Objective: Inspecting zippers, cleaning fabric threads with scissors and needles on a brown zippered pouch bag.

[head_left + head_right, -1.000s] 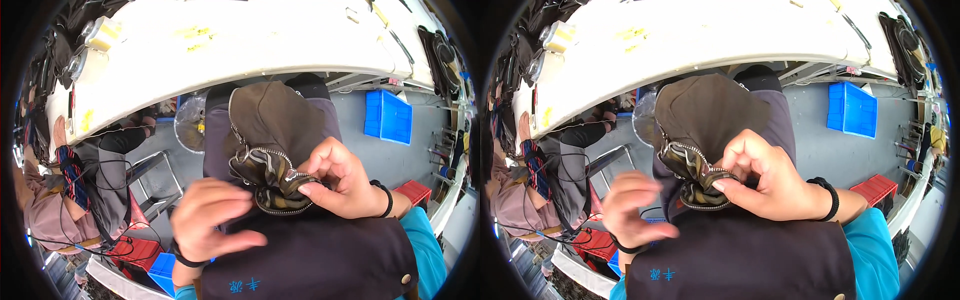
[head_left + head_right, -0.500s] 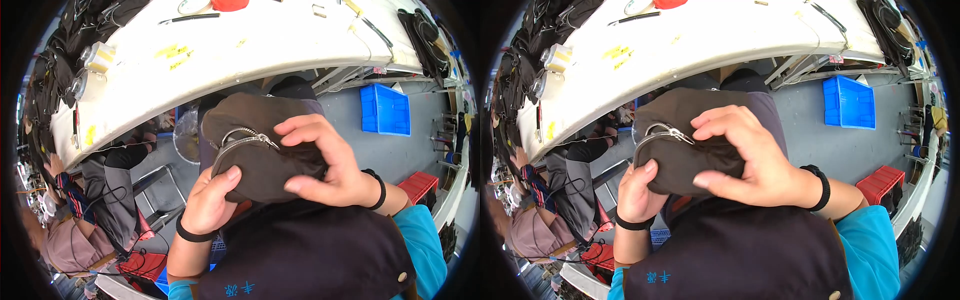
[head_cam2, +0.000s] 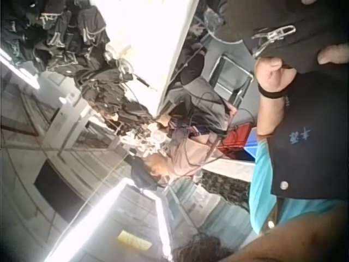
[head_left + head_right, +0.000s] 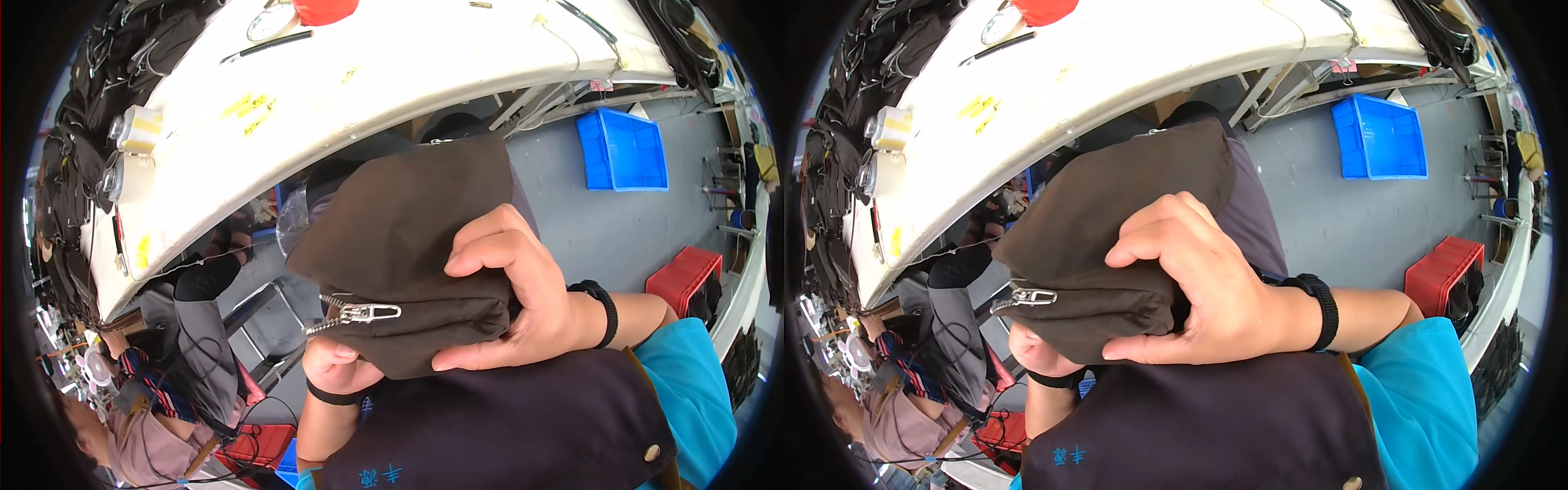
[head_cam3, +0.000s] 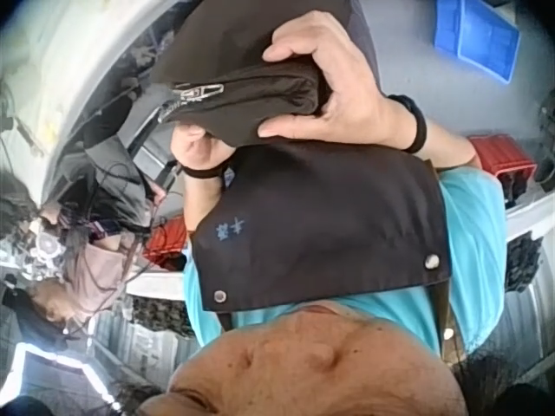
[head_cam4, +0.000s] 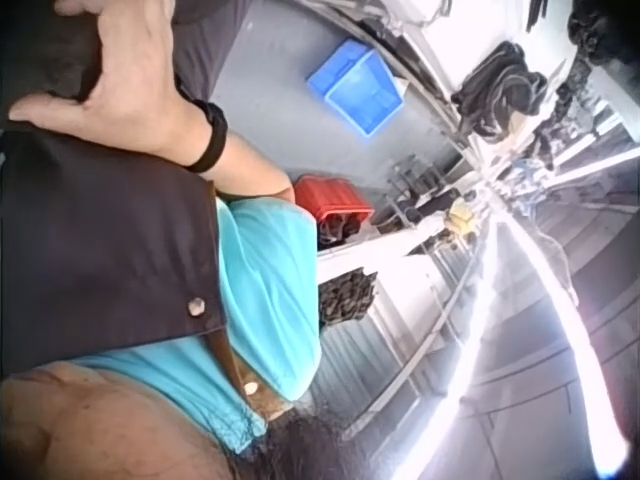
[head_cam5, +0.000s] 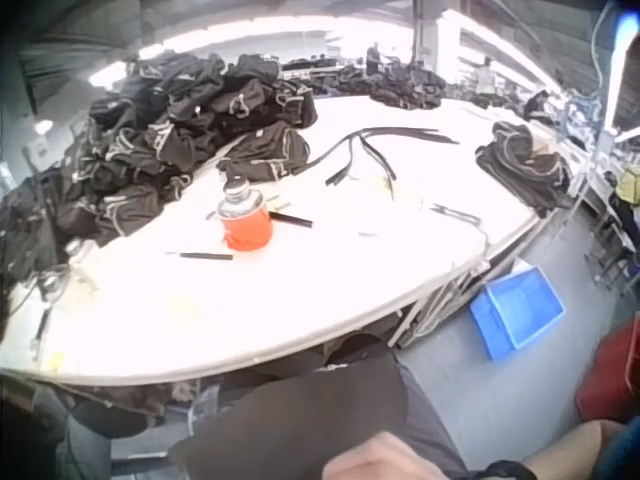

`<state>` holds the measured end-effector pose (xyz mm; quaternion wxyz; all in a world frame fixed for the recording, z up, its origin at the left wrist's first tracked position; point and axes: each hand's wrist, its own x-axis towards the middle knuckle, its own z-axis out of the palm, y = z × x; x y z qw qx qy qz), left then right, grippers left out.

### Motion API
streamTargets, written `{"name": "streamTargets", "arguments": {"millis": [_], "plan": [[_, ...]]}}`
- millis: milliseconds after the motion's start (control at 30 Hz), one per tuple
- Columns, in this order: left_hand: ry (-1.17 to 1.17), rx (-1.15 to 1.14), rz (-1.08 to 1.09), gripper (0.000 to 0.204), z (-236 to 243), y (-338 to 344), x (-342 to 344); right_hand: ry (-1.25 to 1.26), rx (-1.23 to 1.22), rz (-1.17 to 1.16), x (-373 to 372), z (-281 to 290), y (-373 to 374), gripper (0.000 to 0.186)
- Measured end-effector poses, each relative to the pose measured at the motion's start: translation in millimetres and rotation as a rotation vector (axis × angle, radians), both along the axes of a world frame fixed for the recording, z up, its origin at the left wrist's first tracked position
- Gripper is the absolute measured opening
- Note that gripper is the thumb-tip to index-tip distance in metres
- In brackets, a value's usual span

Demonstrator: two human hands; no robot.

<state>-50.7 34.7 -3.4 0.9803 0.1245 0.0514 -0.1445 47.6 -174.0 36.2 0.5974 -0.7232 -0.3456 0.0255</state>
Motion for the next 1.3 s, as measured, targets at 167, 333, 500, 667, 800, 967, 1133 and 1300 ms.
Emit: {"name": "streamTargets", "arguments": {"millis": [167,333,500,667,800,967,1133,1300], "plan": [[-0.036,-0.086,0.007,0.072,-9.8,1.8,-1.4,-0.004,0.016,0.010,1.9,0.2,0.4,0.062],[-0.163,0.112,-0.050,0.071,-1.0,0.9,12.1,0.093,0.020,0.058,9.6,-14.1,-6.8,0.037],[-0.097,-0.101,-0.082,0.070,3.9,-10.6,24.5,0.219,0.094,0.126,33.0,-3.2,0.7,0.029],[0.038,0.352,-0.080,0.057,22.0,-22.9,30.4,-0.384,-0.263,0.001,25.8,29.0,3.3,0.056],[-0.157,0.934,0.009,0.050,40.3,-36.3,48.1,-0.296,-0.249,0.061,9.0,25.4,15.0,0.066],[-0.114,0.628,0.128,0.041,23.2,-52.2,47.9,-0.325,-0.289,0.034,15.4,12.6,12.9,0.052],[-0.078,0.331,0.087,0.042,21.4,-58.7,52.4,-0.426,-0.282,-0.016,20.9,11.2,8.8,0.039],[-0.187,0.571,0.077,0.041,22.4,-55.8,59.7,-0.678,-0.113,-0.050,8.9,22.8,29.5,0.020]]}}
